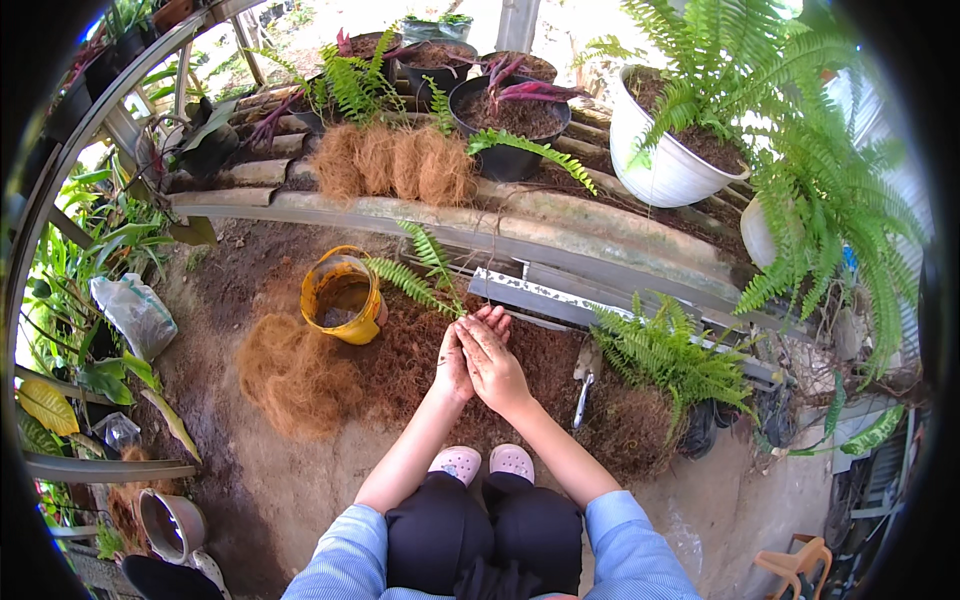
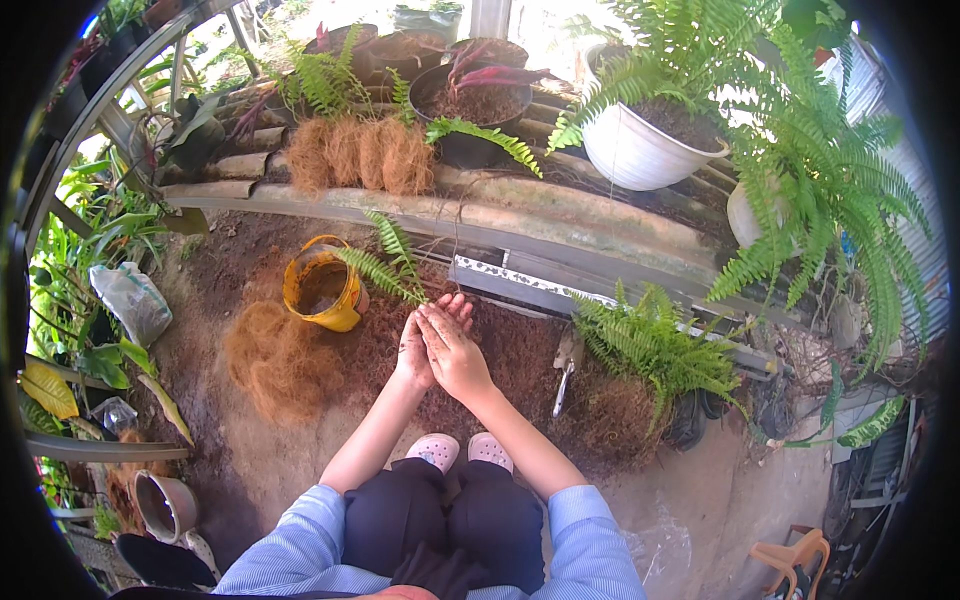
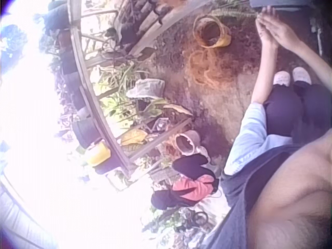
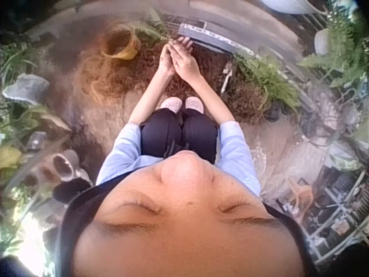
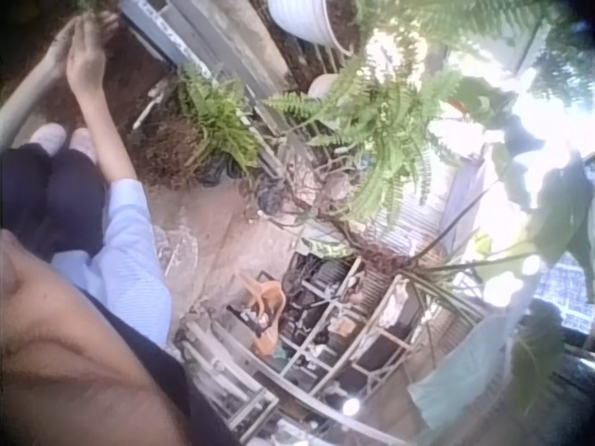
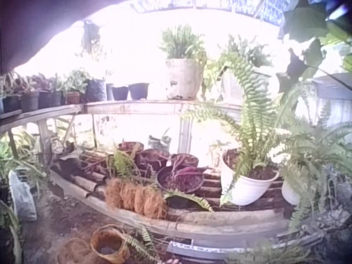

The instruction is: The person waters a variety of potted plants with a spray bottle, then moves to a workbench to plant a small fern. They separate the fern from its root ball, wrap the roots in a fibrous material, and press the material around the base of the plant.

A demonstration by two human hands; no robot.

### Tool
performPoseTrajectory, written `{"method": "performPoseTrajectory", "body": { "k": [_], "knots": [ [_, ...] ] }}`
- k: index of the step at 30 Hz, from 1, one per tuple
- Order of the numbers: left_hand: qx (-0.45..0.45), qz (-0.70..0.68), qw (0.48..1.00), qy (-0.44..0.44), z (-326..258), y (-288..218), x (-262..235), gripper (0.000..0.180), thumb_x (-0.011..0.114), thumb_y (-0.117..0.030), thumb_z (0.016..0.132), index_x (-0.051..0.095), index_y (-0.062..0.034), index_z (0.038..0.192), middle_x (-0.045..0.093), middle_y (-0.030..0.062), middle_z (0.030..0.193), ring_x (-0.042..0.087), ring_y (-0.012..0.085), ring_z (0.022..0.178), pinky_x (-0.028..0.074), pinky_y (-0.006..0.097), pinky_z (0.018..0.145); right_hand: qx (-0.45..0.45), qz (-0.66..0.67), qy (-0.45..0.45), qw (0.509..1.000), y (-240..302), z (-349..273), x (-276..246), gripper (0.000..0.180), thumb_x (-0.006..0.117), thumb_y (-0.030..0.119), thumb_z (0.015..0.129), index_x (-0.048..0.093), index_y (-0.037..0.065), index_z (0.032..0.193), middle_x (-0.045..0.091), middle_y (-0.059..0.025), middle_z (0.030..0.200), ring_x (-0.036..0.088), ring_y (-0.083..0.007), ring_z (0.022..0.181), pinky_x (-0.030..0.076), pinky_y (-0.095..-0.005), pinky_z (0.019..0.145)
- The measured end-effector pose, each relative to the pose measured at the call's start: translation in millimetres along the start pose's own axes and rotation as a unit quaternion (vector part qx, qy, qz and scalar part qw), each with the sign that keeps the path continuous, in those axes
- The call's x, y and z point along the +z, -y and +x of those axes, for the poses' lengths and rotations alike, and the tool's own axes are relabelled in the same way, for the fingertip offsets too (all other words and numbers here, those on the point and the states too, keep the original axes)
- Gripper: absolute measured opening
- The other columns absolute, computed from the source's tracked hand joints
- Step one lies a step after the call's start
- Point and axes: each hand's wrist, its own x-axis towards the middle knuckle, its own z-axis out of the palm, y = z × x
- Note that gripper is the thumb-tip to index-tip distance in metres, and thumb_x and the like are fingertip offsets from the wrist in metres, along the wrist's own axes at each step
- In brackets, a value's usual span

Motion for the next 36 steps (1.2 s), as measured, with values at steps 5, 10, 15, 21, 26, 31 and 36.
{"method": "performPoseTrajectory", "body": {
  "k": [5, 10, 15, 21, 26, 31, 36],
  "knots": [
    [-0.04, -0.079, 0.996, 0.029, -5.4, -7.9, 10.0, 0.065, 0.032, -0.055, 0.089, 0.046, -0.0003, 0.122, 0.045, 0.0189, 0.129, 0.041, 0.0309, 0.122, 0.028, 0.041, 0.106, -0.01, 0.042, 0.165, 0.985, 7.1, 14.0, -23.8, 0.071, 0.065, 0.03, 0.076, 0.035, -0.002, 0.131, 0.034, -0.0218, 0.135, 0.033, -0.035, 0.126, 0.03, -0.0416, 0.104],
    [-0.071, 0.006, 0.992, -0.1, -13.5, -10.9, 27.5, 0.039, 0.056, -0.038, 0.085, 0.054, -0.0019, 0.1, 0.059, 0.0139, 0.105, 0.056, 0.0265, 0.099, 0.041, 0.04, 0.096, -0.033, 0.01, 0.234, 0.972, 1.5, 6.4, -26.6, 0.092, 0.074, 0.033, 0.06, 0.032, -0.007, 0.131, 0.031, -0.0253, 0.135, 0.032, -0.0382, 0.126, 0.031, -0.042, 0.103],
    [-0.072, 0.01, 0.99, -0.117, -4.4, -2.2, 23.8, 0.027, 0.053, -0.028, 0.086, 0.046, -0.0106, 0.066, 0.045, -0.0004, 0.063, 0.049, 0.0144, 0.066, 0.045, 0.035, 0.078, -0.09, -0.14, 0.125, 0.978, -19.6, -18.1, 5.3, 0.041, 0.054, 0.012, 0.073, 0.053, -0.003, 0.111, 0.053, -0.0161, 0.113, 0.057, -0.0297, 0.098, 0.05, -0.0366, 0.079],
    [-0.093, -0.064, 0.981, -0.155, -4.0, -5.5, 10.2, 0.015, 0.054, -0.019, 0.082, 0.046, -0.0112, 0.072, 0.043, -0.0003, 0.058, 0.044, 0.0155, 0.056, 0.044, 0.033, 0.062, -0.096, -0.189, 0.018, 0.977, -18.7, -22.1, 30.2, 0.027, 0.054, 0.012, 0.073, 0.061, 0.001, 0.097, 0.061, -0.0119, 0.103, 0.063, -0.0226, 0.074, 0.053, -0.0309, 0.058],
    [-0.087, -0.042, 0.979, -0.182, 0.7, -10.7, 0.9, 0.015, 0.054, -0.019, 0.081, 0.047, -0.0107, 0.071, 0.043, 0.0007, 0.058, 0.045, 0.0165, 0.055, 0.045, 0.034, 0.062, -0.095, -0.155, -0.021, 0.983, -22.9, -20.4, 43.4, 0.026, 0.054, 0.012, 0.074, 0.062, 0.001, 0.095, 0.063, -0.0114, 0.099, 0.064, -0.0212, 0.073, 0.052, -0.0301, 0.056],
    [-0.084, -0.054, 0.983, -0.154, 0.6, -14.9, -2.9, 0.02, 0.054, -0.022, 0.082, 0.046, -0.01, 0.068, 0.045, 0.0012, 0.059, 0.046, 0.0165, 0.057, 0.046, 0.036, 0.067, -0.063, -0.111, 0.042, 0.991, -21.8, -21.8, 43.1, 0.039, 0.056, 0.012, 0.072, 0.057, 0.0, 0.109, 0.058, -0.014, 0.113, 0.06, -0.0266, 0.097, 0.05, -0.0349, 0.079],
    [-0.038, -0.091, 0.992, -0.078, -16.3, -29.0, 8.3, 0.066, 0.039, -0.066, 0.082, 0.057, -0.0048, 0.096, 0.059, 0.0127, 0.099, 0.054, 0.031, 0.1, 0.037, 0.047, 0.098, -0.029, 0.059, 0.204, 0.977, 5.9, 13.4, -3.9, 0.076, 0.069, 0.026, 0.069, 0.034, 0.005, 0.133, 0.032, -0.0144, 0.139, 0.03, -0.0308, 0.129, 0.025, -0.041, 0.106]
  ]
}}
